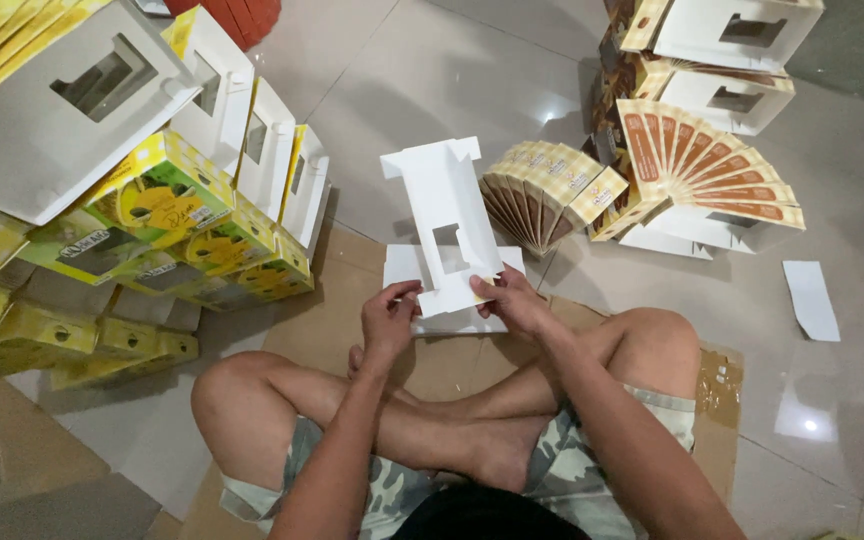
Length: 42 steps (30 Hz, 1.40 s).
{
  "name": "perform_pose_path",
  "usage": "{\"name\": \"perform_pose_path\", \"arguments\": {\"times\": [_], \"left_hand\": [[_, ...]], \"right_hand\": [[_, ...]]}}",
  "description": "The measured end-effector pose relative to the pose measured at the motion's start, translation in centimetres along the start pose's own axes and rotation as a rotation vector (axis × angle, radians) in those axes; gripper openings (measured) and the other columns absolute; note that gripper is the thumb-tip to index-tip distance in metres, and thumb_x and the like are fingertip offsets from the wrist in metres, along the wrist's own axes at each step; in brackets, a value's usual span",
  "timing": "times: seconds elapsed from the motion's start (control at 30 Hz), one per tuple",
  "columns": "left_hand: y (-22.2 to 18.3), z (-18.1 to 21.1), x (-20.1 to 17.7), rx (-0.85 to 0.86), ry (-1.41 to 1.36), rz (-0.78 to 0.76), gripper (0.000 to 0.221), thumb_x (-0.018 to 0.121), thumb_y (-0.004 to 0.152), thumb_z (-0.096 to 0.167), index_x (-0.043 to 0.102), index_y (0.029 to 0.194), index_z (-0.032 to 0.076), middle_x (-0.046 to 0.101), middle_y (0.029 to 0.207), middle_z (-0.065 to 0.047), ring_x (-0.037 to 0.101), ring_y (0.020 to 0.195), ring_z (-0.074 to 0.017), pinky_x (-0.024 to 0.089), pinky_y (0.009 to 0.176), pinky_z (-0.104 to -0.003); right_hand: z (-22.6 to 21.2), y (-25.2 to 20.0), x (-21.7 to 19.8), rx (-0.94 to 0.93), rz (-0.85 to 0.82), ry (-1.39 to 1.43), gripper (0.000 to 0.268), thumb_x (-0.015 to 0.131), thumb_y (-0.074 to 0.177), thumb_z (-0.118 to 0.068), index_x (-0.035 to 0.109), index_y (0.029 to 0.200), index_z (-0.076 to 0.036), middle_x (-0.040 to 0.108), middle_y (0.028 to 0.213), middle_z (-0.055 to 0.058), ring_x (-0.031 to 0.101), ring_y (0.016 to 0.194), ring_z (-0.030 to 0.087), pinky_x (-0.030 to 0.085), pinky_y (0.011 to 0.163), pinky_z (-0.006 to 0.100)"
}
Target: The person assembles cardboard boxes by hand by folding the flaps and interlocking the tabs of flat-packed cardboard pieces.
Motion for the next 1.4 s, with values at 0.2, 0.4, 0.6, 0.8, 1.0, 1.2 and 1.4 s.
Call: {"name": "perform_pose_path", "arguments": {"times": [0.2, 0.4, 0.6, 0.8, 1.0, 1.2, 1.4], "left_hand": [[-2.9, 3.4, 4.5, -0.226, -0.909, -0.347, 0.048, 0.038, 0.109, 0.042, 0.050, 0.147, 0.015, 0.072, 0.119, -0.022, 0.077, 0.090, -0.0361, 0.065, 0.057, -0.029], [-3.4, 5.1, 2.2, 0.001, -0.289, -0.010, 0.034, 0.061, 0.101, 0.011, 0.058, 0.133, 0.002, 0.070, 0.101, -0.020, 0.066, 0.047, -0.0182, 0.057, 0.040, -0.025], [-1.5, 3.7, 0.9, -0.130, -0.469, 0.176, 0.015, 0.062, 0.088, -0.002, 0.063, 0.102, 0.004, 0.077, 0.100, -0.014, 0.059, 0.035, -0.0141, 0.047, 0.030, -0.020], [-5.0, 11.7, 1.0, 0.060, -0.060, 0.152, 0.074, 0.067, 0.095, 0.015, 0.027, 0.155, -0.003, 0.033, 0.153, -0.043, 0.056, 0.123, -0.0590, 0.050, 0.104, -0.063], [-6.2, 11.6, 3.2, 0.592, 0.313, -0.011, 0.003, 0.070, 0.095, 0.010, 0.068, 0.097, 0.009, 0.069, 0.101, -0.007, 0.064, 0.115, -0.0313, 0.047, 0.107, -0.046], [-5.3, 9.6, 2.2, 0.124, 0.030, -0.081, 0.015, 0.083, 0.087, 0.013, 0.077, 0.101, 0.011, 0.074, 0.098, -0.008, 0.069, 0.103, -0.0232, 0.050, 0.095, -0.040], [-3.4, 4.8, 2.1, 0.050, -0.091, -0.085, 0.027, 0.095, 0.076, 0.021, 0.080, 0.099, 0.018, 0.078, 0.093, 0.000, 0.066, 0.090, -0.0105, 0.048, 0.084, -0.029]], "right_hand": [[-1.1, -0.8, 3.6, -0.053, 0.120, 0.066, 0.044, 0.080, 0.090, -0.014, 0.057, 0.120, 0.008, 0.063, 0.084, 0.015, 0.067, 0.063, 0.022, 0.060, 0.053, 0.032], [-1.5, -2.3, 4.4, -0.070, 0.141, -0.331, 0.058, 0.084, 0.088, -0.031, 0.056, 0.130, -0.002, 0.063, 0.116, 0.024, 0.069, 0.107, 0.034, 0.062, 0.086, 0.044], [3.4, 1.2, 1.8, -0.250, -0.016, -0.035, 0.036, 0.086, 0.085, -0.008, 0.052, 0.092, -0.008, 0.057, 0.087, 0.004, 0.065, 0.083, 0.014, 0.061, 0.076, 0.027], [1.6, 0.3, 1.6, -0.375, 0.102, -0.121, 0.031, 0.087, 0.082, -0.001, 0.057, 0.092, -0.003, 0.062, 0.090, 0.007, 0.060, 0.083, 0.012, 0.057, 0.074, 0.023], [0.9, 0.2, 0.6, -0.422, 0.115, -0.199, 0.022, 0.084, 0.086, -0.002, 0.064, 0.094, 0.003, 0.074, 0.110, 0.022, 0.070, 0.093, 0.018, 0.063, 0.079, 0.030], [2.6, 0.3, 0.1, -0.304, 0.065, -0.268, 0.021, 0.071, 0.101, -0.022, 0.072, 0.102, -0.001, 0.074, 0.103, 0.016, 0.069, 0.084, 0.018, 0.061, 0.084, 0.038], [-1.4, -2.0, 2.8, -0.288, -0.112, -0.257, 0.021, 0.066, 0.102, -0.021, 0.072, 0.093, -0.004, 0.073, 0.116, 0.015, 0.061, 0.093, 0.016, 0.053, 0.086, 0.037]]}}
Point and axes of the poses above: each hand's wrist, its own y-axis towards the middle knuckle, its own x-axis out of the palm, z = x × y, the point moved 5 cm from there along y, towards the middle knuckle
